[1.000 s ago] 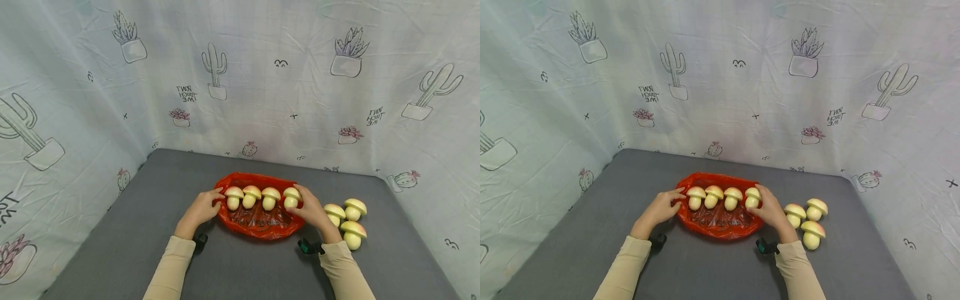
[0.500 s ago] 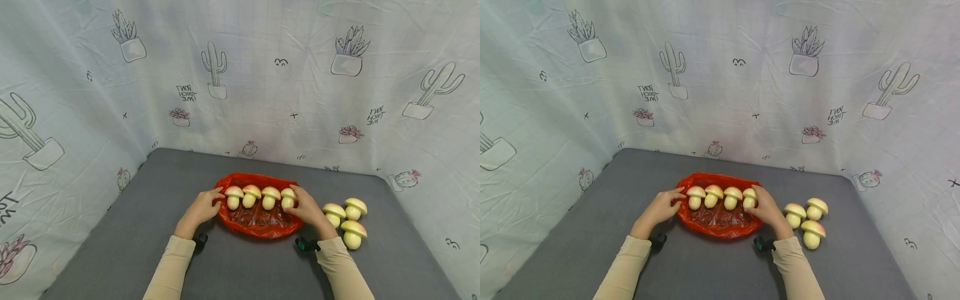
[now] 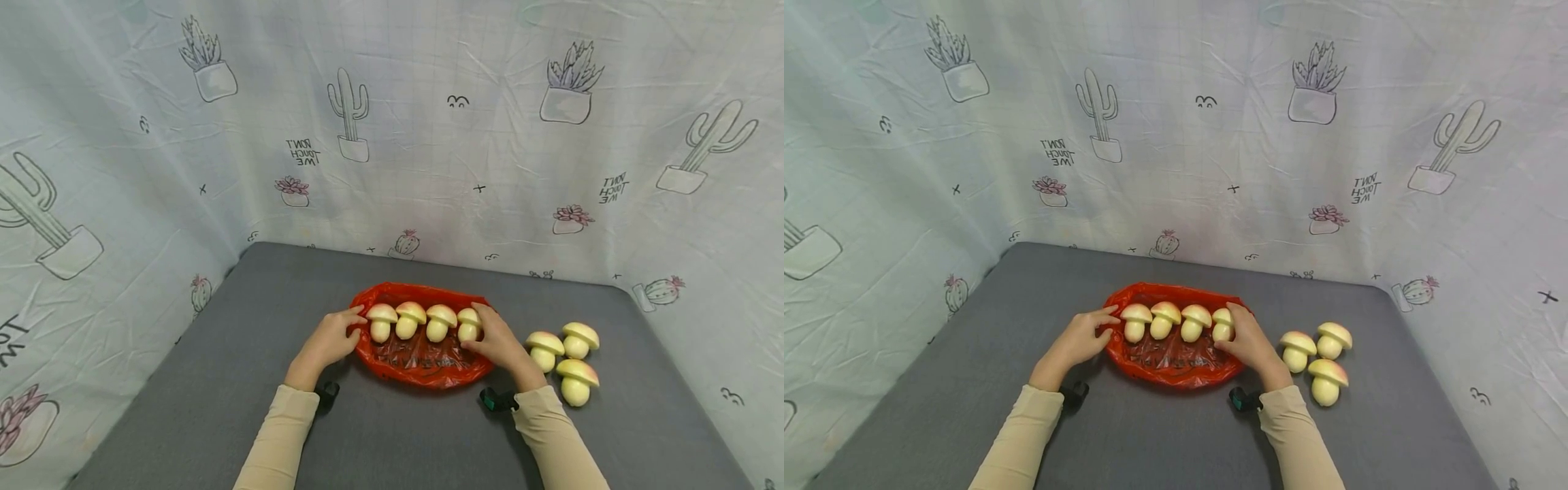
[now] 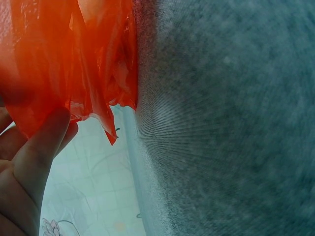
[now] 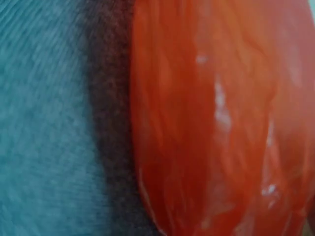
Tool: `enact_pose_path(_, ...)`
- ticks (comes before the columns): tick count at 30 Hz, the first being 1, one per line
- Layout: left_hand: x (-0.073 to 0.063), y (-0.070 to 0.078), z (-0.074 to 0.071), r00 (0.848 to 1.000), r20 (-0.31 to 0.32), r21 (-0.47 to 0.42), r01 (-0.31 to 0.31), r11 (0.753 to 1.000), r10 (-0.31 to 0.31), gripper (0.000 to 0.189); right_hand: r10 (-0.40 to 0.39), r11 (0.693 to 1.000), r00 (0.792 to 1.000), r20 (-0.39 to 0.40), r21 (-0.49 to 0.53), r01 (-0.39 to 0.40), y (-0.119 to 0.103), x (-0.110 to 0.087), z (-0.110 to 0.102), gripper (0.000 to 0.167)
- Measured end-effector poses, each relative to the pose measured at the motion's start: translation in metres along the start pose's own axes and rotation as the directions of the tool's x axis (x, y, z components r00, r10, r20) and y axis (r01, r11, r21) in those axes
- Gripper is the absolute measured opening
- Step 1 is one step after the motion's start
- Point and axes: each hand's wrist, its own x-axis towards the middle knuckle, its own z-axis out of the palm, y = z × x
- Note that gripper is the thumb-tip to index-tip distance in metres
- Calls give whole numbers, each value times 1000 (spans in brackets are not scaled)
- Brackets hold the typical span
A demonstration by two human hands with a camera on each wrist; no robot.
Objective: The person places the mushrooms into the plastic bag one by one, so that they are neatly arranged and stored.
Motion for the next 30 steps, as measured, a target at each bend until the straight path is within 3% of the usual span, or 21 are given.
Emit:
enact_pose_path(9, 0, 0, 0, 1000, 18, -7, 9, 1000, -8, 29, 20, 1000, 1000, 6, 19, -20, -1, -4, -4, 87)
enact_pose_path(18, 2, 0, -1, 999, 27, -11, 23, 1000, -22, 30, 37, 998, 997, -73, 49, -33, -4, -19, -22, 84)
enact_pose_path(30, 3, 0, -2, 999, 34, -3, 26, 1000, -26, 30, 72, 997, 979, -191, -6, -75, 15, -56, -45, 83)
